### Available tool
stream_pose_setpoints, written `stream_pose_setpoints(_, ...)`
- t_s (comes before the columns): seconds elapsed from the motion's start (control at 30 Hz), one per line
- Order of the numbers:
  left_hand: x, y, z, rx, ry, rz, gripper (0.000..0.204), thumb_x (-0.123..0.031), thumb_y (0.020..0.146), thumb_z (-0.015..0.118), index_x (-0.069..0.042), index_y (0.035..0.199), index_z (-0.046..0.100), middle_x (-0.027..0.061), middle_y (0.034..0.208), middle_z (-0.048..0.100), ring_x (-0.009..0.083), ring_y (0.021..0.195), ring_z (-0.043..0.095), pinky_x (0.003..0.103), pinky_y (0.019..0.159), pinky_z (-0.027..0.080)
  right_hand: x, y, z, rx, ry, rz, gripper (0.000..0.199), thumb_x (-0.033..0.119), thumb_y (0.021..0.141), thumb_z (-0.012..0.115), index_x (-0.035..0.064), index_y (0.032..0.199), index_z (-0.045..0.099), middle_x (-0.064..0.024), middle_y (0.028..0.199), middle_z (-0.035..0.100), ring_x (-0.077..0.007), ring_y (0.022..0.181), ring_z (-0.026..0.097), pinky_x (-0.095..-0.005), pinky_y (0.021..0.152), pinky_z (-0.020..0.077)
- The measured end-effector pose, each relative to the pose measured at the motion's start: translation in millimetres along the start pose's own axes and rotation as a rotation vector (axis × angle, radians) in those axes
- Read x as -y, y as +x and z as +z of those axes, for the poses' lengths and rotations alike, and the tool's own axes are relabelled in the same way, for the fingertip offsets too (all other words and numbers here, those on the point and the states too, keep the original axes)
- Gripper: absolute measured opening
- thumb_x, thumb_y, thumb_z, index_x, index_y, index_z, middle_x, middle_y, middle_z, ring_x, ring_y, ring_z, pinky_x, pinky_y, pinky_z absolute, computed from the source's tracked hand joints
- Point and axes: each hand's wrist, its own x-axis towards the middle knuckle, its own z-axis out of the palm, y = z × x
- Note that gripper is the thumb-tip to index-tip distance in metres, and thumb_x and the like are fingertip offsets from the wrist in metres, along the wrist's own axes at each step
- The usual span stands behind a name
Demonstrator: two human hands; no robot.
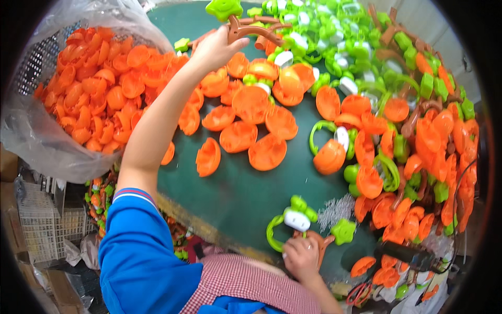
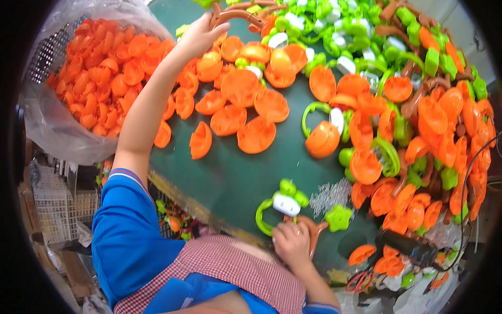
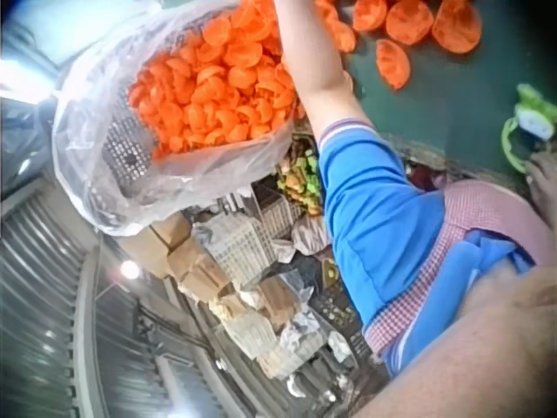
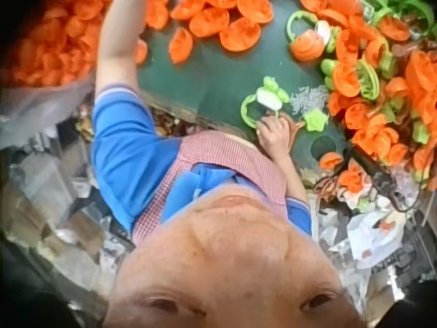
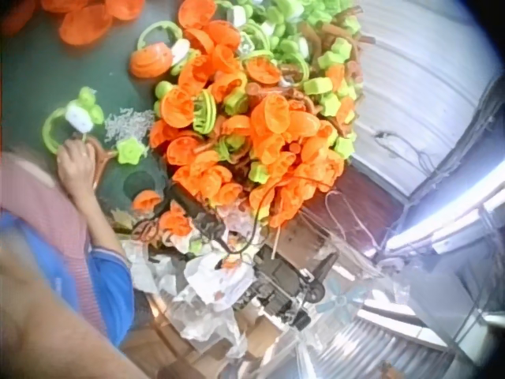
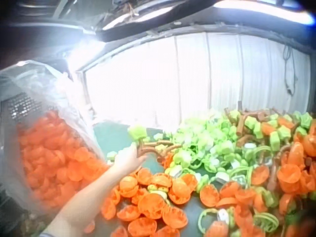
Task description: The person assembles small plastic toys by joining orange and green halves, inserting white components, and securing them with a power drill. They repeatedly pick up parts from a table, align them, and fasten them together, then place the completed units aside.
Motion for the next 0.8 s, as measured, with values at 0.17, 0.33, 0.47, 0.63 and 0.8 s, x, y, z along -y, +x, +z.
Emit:
stream_pose_setpoints(0.17, -40.9, -261.0, -4.2, 0.643, -0.714, -0.323, 0.024, -0.025, 0.095, 0.059, -0.005, 0.105, 0.052, 0.0003, 0.073, 0.055, 0.0077, 0.054, 0.052, 0.025, 0.049, 0.044, 5.2, 6.0, -5.3, 0.011, -0.05, -0.029, 0.017, 0.012, 0.071, 0.067, 0.0081, 0.087, 0.061, -0.0057, 0.094, 0.065, -0.0218, 0.089, 0.062, -0.0435, 0.092, 0.0432)
stream_pose_setpoints(0.33, -41.8, -362.7, 35.4, 0.586, -0.648, -0.539, 0.027, -0.026, 0.095, 0.059, -0.004, 0.107, 0.05, 0.0047, 0.072, 0.058, 0.0116, 0.055, 0.056, 0.03, 0.051, 0.045, -0.4, 0.2, -12.7, 0.029, -0.057, -0.065, 0.014, 0.011, 0.075, 0.067, 0.0092, 0.088, 0.061, -0.0036, 0.096, 0.066, -0.0208, 0.093, 0.064, -0.0477, 0.097, 0.0424)
stream_pose_setpoints(0.47, -45.2, -368.8, 53.1, 0.506, -0.398, -0.38, 0.033, -0.031, 0.095, 0.057, -0.003, 0.107, 0.045, 0.0179, 0.077, 0.062, 0.0388, 0.068, 0.061, 0.044, 0.064, 0.048, -4.7, -2.7, -17.4, 0.08, -0.005, -0.096, 0.013, 0.012, 0.076, 0.067, 0.0104, 0.088, 0.061, -0.0037, 0.096, 0.066, -0.0203, 0.093, 0.064, -0.0502, 0.1, 0.0417)
stream_pose_setpoints(0.63, -42.7, -362.1, 49.5, 0.704, -0.384, -0.372, 0.036, -0.033, 0.095, 0.056, -0.003, 0.11, 0.043, 0.0231, 0.081, 0.063, 0.0456, 0.079, 0.061, 0.051, 0.068, 0.047, -12.1, -10.8, -22.6, 0.141, 0.081, -0.162, 0.011, 0.011, 0.076, 0.065, 0.0116, 0.086, 0.061, -0.0029, 0.094, 0.067, -0.0198, 0.091, 0.065, -0.0512, 0.102, 0.0413)
stream_pose_setpoints(0.8, -41.0, -362.7, 54.7, 0.691, -0.098, -0.169, 0.036, -0.033, 0.095, 0.056, -0.002, 0.109, 0.043, 0.0243, 0.083, 0.064, 0.0457, 0.081, 0.062, 0.053, 0.07, 0.048, -12.8, -12.4, -26.3, 0.178, 0.156, -0.214, 0.011, 0.009, 0.076, 0.062, 0.0128, 0.086, 0.063, -0.001, 0.088, 0.066, -0.0188, 0.086, 0.064, -0.0514, 0.102, 0.0413)
